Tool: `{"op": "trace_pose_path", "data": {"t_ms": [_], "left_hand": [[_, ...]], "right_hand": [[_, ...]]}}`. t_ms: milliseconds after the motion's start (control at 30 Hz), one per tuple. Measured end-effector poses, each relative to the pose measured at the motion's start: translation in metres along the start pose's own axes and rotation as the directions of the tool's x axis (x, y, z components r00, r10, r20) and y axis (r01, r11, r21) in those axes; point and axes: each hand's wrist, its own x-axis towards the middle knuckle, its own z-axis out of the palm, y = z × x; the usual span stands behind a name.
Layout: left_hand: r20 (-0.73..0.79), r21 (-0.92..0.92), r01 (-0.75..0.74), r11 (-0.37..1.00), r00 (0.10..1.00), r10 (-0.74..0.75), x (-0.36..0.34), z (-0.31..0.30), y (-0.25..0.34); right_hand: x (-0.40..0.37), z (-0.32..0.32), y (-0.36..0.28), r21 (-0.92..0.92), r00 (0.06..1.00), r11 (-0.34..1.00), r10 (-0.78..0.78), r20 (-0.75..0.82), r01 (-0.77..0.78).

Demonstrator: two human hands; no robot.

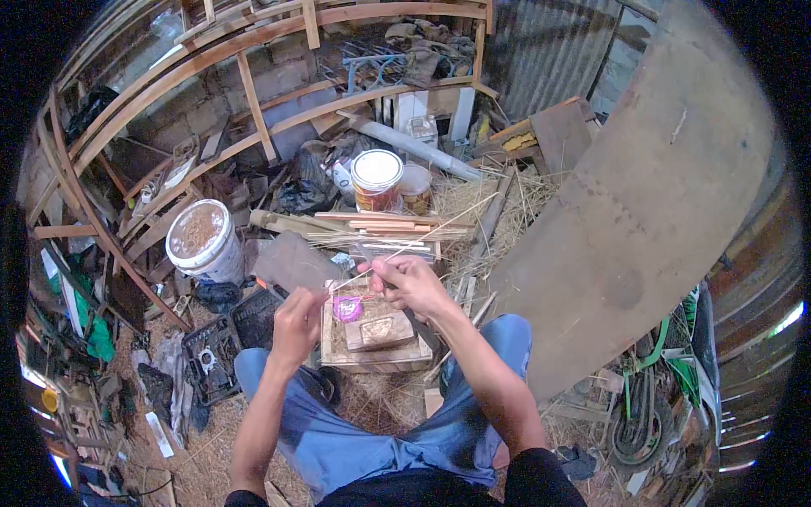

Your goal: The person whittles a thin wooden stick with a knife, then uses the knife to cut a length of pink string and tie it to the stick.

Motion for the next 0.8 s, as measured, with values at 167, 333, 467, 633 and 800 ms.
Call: {"op": "trace_pose_path", "data": {"t_ms": [167, 333, 467, 633, 800], "left_hand": [[0.009, -0.092, 0.141, 0.986, 0.99, -0.141, -0.004, -0.008, 0.002], [0.08, -0.059, 0.169, 0.984, 0.983, -0.164, -0.017, -0.028, -0.012], [0.022, -0.129, 0.197, 0.972, 0.98, -0.196, -0.013, -0.016, -0.01], [0.067, -0.239, 0.225, 0.944, 0.974, -0.215, 0.005, 0.01, 0.022], [0.075, -0.211, 0.267, 0.94, 0.964, -0.256, -0.002, -0.003, 0.01]], "right_hand": [[-0.005, -0.015, -0.007, -0.071, 0.982, 0.997, -0.018, -0.187, 0.005], [-0.018, -0.07, -0.013, -0.019, 0.937, 0.994, -0.11, -0.331, 0.109], [-0.023, -0.064, -0.014, 0.067, 0.954, 0.984, -0.141, -0.266, 0.164], [-0.016, 0.005, 0.007, 0.002, 0.998, 0.998, -0.062, -0.007, 0.062], [-0.018, -0.02, -0.004, -0.154, 0.992, 0.988, -0.031, -0.123, 0.012]]}}
